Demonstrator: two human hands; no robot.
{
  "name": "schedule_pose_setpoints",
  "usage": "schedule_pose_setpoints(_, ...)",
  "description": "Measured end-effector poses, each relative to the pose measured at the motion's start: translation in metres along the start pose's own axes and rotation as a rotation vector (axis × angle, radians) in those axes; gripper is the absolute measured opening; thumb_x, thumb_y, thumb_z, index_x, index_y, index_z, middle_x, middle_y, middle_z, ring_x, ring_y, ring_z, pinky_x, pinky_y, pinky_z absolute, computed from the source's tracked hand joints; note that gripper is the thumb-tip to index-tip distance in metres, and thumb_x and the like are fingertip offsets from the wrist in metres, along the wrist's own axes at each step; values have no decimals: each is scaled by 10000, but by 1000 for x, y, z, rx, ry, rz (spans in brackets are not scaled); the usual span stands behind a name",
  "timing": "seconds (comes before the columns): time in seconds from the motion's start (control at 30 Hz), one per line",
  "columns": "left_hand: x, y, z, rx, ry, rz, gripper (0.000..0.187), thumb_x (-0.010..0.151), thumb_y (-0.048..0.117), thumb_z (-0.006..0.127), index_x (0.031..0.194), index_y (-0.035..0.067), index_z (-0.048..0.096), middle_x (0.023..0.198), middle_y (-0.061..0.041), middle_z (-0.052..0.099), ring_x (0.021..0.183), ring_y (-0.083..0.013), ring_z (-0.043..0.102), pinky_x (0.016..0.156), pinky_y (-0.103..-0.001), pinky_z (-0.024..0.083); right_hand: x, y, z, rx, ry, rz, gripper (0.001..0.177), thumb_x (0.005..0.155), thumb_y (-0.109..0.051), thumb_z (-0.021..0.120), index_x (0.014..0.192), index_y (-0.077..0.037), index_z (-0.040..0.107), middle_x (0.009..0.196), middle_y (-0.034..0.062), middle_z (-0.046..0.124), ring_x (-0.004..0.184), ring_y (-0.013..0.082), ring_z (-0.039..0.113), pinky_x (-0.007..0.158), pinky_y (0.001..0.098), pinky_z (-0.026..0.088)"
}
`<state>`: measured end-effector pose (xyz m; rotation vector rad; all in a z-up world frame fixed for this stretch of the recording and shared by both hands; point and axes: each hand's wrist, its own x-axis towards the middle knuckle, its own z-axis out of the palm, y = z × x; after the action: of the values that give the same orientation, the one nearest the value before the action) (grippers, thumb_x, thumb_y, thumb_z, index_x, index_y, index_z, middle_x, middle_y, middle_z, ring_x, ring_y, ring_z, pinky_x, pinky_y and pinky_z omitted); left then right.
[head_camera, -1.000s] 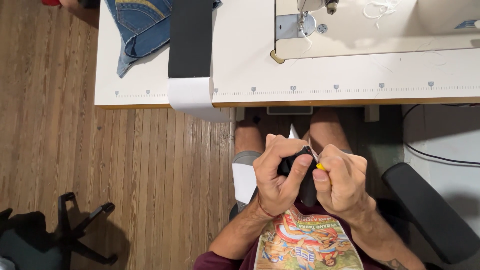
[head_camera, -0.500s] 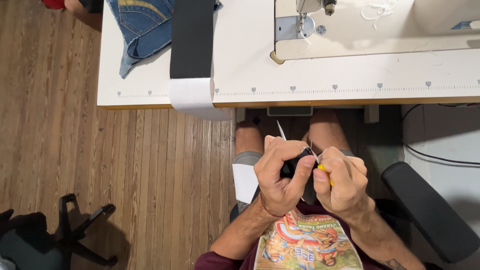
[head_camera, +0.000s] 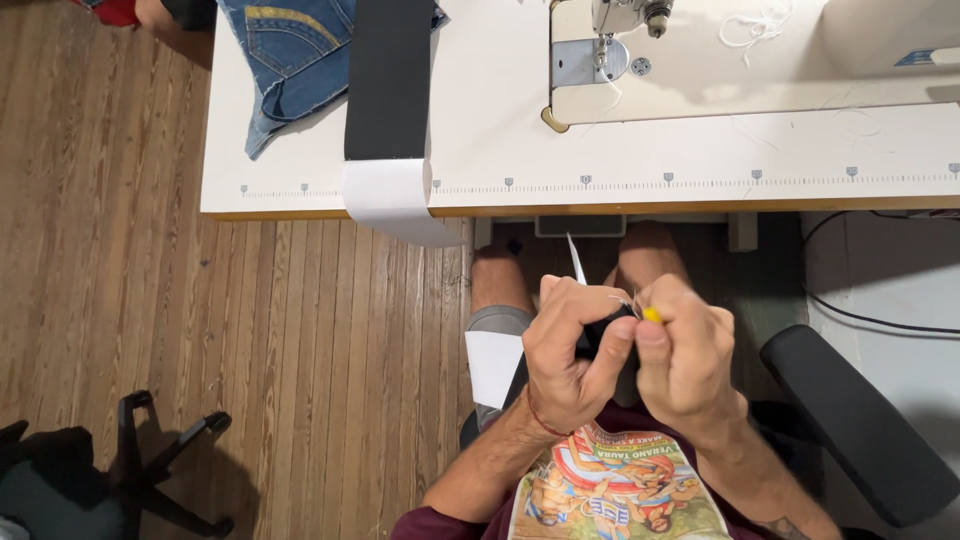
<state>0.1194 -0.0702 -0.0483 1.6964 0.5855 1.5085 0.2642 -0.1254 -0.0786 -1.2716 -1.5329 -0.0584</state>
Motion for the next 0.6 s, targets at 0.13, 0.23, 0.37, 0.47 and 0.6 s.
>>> schedule_pose_setpoints(0.13, 8, 3, -2, 23, 3, 15, 145, 1156, 187, 766, 1104, 53, 790, 1049, -78, 844, 850, -299, 740, 899, -404, 495, 24, -4, -14, 242, 60, 186, 429, 1281, -321, 427, 1009, -50, 618, 864, 74, 642, 663, 212, 616, 639, 337, 561)
schedule_pose_setpoints(0.23, 9, 10, -13, 120, -74, -2, 134, 1190, 204, 701, 1143, 86, 744, 1113, -52, 829, 965, -261, 760, 971, -418, 459, 26, -14, -26, 385, 22, 324, 344, 1276, -213, 439, 1074, -3, 621, 987, 133, 626, 779, 207, 611, 745, 310, 569)
schedule_pose_setpoints(0.37, 10, 14, -23, 244, -180, 13, 123, 1204, 193, 673, 1189, 83, 727, 1200, -57, 818, 1080, -251, 782, 1031, -454, 447, 15, -11, -27, 410, -60, 392, 288, 1257, -159, 382, 1045, 5, 487, 879, 134, 483, 817, 246, 495, 807, 373, 425)
schedule_pose_setpoints(0.47, 9, 13, -29, 239, -263, 52, 139, 1214, 183, 656, 1193, 72, 738, 1279, -66, 779, 1152, -259, 731, 1056, -472, 438, 5, -2, -27, 287, -237, 345, 420, 1189, -450, 508, 1066, -58, 596, 902, 65, 571, 746, 159, 503, 729, 289, 422)
schedule_pose_setpoints(0.6, -2, 13, -35, 211, -295, 31, 204, 1241, 216, 606, 1263, 67, 744, 1364, -97, 728, 1232, -268, 687, 1105, -454, 461, -18, 17, -24, 220, -384, 341, 388, 1151, -471, 587, 1118, -85, 612, 931, 19, 563, 808, 156, 546, 769, 296, 529)
